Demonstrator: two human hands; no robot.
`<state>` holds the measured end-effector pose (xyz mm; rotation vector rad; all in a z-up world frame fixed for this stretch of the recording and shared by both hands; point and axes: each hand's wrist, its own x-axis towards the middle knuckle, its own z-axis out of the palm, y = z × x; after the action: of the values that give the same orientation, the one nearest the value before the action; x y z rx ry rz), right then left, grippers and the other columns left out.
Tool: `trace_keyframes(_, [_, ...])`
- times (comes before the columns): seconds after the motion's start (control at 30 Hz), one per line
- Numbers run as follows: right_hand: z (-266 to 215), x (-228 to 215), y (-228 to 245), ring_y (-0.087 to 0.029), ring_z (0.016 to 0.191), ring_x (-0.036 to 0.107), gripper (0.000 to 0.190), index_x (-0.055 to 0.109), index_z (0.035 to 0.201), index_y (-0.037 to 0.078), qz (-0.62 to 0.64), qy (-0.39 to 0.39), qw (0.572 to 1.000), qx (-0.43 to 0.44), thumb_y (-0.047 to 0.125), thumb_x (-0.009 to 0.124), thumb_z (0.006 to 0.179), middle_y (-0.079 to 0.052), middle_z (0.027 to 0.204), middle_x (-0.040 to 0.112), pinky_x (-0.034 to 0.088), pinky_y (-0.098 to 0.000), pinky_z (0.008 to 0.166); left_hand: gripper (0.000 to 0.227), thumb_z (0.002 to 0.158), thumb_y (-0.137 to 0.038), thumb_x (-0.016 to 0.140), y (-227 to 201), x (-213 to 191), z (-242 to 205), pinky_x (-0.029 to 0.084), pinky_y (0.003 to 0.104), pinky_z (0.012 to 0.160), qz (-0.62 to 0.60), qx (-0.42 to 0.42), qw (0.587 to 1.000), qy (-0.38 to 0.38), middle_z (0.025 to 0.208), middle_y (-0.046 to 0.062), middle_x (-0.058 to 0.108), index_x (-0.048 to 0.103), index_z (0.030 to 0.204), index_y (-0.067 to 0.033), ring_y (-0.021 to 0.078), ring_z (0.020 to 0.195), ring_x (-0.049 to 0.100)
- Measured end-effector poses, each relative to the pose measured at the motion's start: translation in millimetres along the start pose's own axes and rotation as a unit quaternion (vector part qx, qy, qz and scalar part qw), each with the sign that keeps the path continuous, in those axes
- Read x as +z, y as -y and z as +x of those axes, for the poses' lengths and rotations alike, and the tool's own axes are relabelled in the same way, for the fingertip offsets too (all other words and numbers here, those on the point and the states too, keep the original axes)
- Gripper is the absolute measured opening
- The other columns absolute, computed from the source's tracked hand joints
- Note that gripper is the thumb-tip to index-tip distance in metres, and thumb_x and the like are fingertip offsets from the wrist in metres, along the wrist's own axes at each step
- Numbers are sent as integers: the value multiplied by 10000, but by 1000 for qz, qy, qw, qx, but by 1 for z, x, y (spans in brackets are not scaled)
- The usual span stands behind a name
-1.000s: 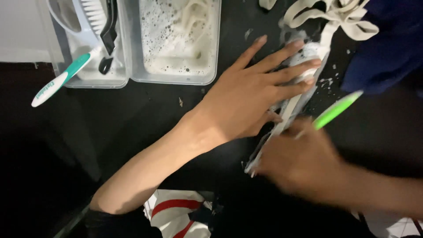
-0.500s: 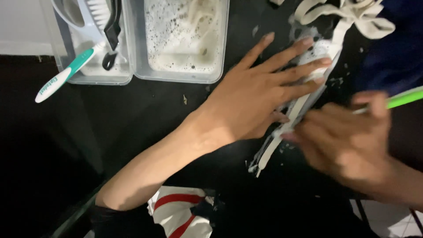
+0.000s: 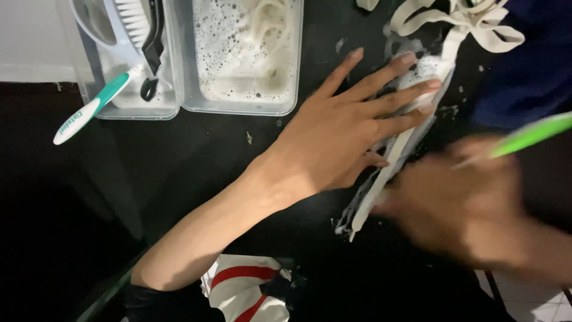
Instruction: Cleaning white shoelaces by scrubbing them with a toothbrush and soapy water on a flat surface.
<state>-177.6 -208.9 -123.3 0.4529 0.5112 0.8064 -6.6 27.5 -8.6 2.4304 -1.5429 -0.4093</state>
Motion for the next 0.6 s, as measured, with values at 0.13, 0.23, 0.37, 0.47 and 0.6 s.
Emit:
trace_keyframes(0.13, [12,34,-19,-187,501,465,191,549,735,232,-604,89,784,-114,311,544,909,21,592,479,344,-388,505,732,1036,-438,759,-1,0,-4,140,578,1297,27,1,999,20,1688,-41,171,405,1649,-252,235,1557,60])
trace_keyframes(0.23, [29,62,-61,-213,609,528,75,635,888,223,-927,135,297,-183,182,579,916,18,709,553,352,-430,605,729,991,-460,759,-1,-3,3,138,571,1292,24,4,1000,12,1684,-45,202,442,1618,-265,226,1560,87])
trace_keyframes(0.37, [32,93,-37,-242,603,521,337,543,744,258,-959,18,-125,-253,464,530,1010,37,670,472,373,-483,849,731,994,-496,704,-2,0,1,112,576,1289,29,-1,999,29,1692,-55,165,407,1627,-282,238,1570,74])
trace_keyframes(0.47, [31,135,-20,-205,573,567,354,655,736,221,-970,-53,-123,-205,468,660,990,23,614,620,313,-414,915,731,1074,-438,733,-1,-2,-2,111,599,1298,22,5,999,25,1698,-30,136,364,1671,-233,250,1568,50])
trace_keyframes(0.6, [24,139,-13,-214,576,577,347,682,778,179,-980,-44,-104,-163,484,704,943,23,652,649,355,-420,819,809,1074,-495,669,-10,-9,-16,88,585,1297,46,13,997,54,1717,41,107,248,1678,-161,280,1582,53])
